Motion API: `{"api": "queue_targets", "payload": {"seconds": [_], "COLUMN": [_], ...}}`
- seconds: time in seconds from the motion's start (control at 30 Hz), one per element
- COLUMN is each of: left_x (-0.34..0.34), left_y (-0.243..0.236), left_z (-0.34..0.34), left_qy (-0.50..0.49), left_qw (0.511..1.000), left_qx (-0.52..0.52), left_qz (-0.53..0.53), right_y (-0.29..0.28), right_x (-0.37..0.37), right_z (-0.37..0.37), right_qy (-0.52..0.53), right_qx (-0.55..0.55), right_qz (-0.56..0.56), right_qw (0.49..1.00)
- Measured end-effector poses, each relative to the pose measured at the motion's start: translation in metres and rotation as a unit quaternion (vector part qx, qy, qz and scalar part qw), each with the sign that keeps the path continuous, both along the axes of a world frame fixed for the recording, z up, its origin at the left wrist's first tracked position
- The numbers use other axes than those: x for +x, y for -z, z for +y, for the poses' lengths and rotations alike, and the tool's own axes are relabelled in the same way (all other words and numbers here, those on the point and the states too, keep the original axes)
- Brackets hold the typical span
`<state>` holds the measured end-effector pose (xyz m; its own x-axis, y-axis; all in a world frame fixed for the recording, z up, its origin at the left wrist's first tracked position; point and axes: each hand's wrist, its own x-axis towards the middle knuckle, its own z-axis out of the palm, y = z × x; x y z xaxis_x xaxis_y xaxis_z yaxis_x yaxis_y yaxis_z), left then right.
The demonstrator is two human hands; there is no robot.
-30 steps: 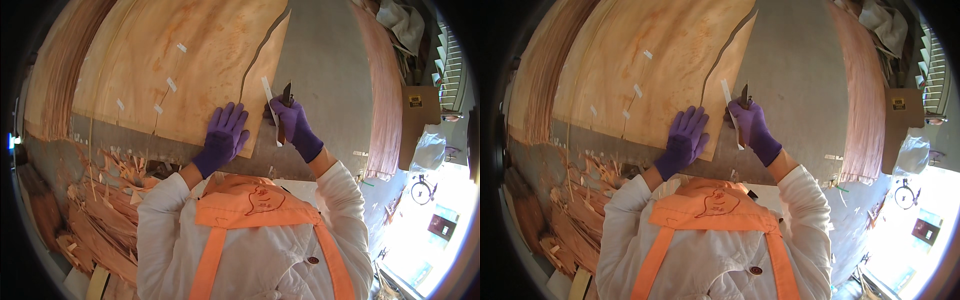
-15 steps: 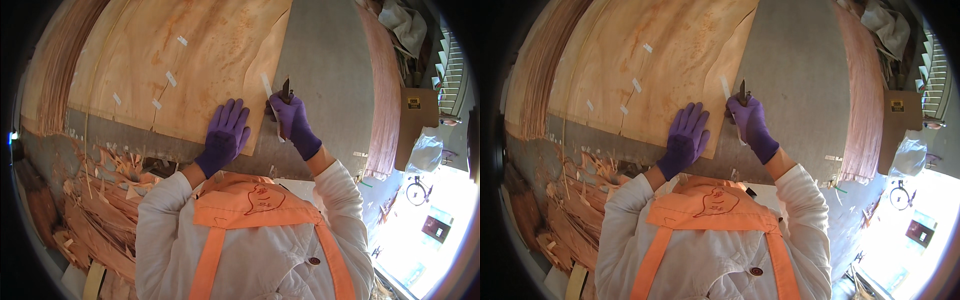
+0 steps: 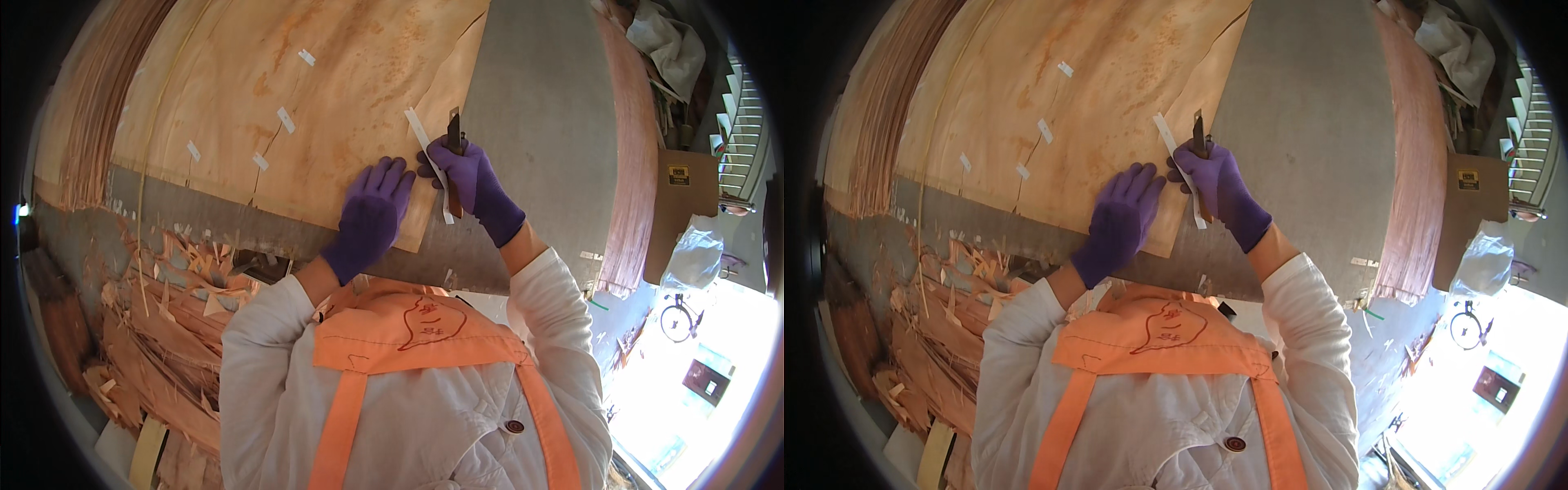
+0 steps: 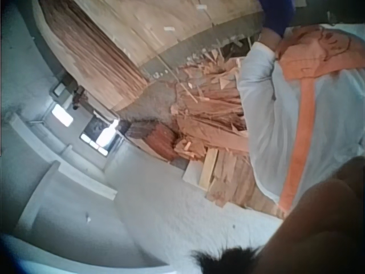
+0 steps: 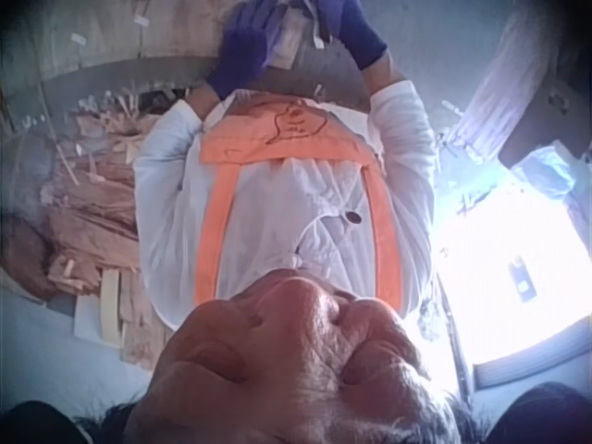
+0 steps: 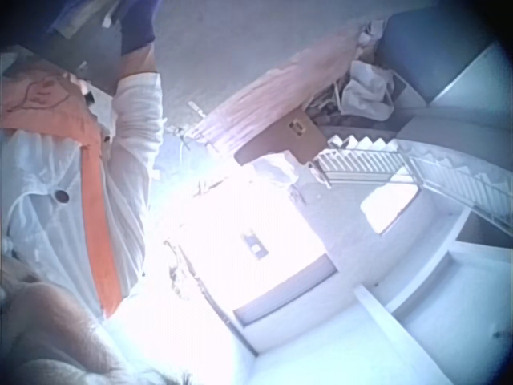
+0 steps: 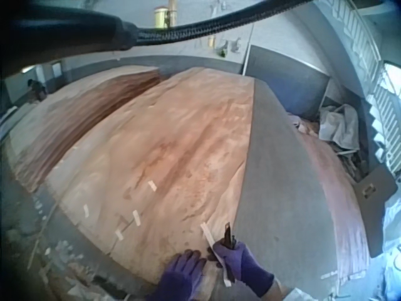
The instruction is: The person cuts wood veneer sheets using a utility knife and a straight edge, taping sections together and stacking the finished pieces on a workbench.
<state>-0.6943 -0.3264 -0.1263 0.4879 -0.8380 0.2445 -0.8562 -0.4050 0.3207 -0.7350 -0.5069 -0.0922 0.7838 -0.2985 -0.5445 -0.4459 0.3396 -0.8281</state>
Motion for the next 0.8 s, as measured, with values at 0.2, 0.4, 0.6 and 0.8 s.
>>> {"api": "queue_targets", "payload": {"seconds": [0.2,0.4,0.6,0.8], "left_x": [0.008,0.007,0.012,0.010], "left_y": [0.006,0.012,-0.004,0.006], "left_z": [-0.005,-0.011,-0.019,-0.023], "left_qy": [-0.027,-0.099,-0.049,-0.040], "left_qw": [0.999,0.990,0.996,0.979], "left_qx": [0.004,-0.058,0.080,0.161], "left_qz": [0.033,0.079,-0.017,-0.115], "right_y": [0.005,0.003,0.008,-0.008], "right_x": [-0.005,-0.009,-0.011,-0.022], "right_z": [0.000,0.005,0.007,-0.003], "right_qy": [-0.067,-0.034,-0.039,-0.107], "right_qx": [0.061,0.057,0.028,-0.147], "right_qz": [0.000,0.065,0.056,0.102], "right_qw": [0.996,0.996,0.997,0.978]}}
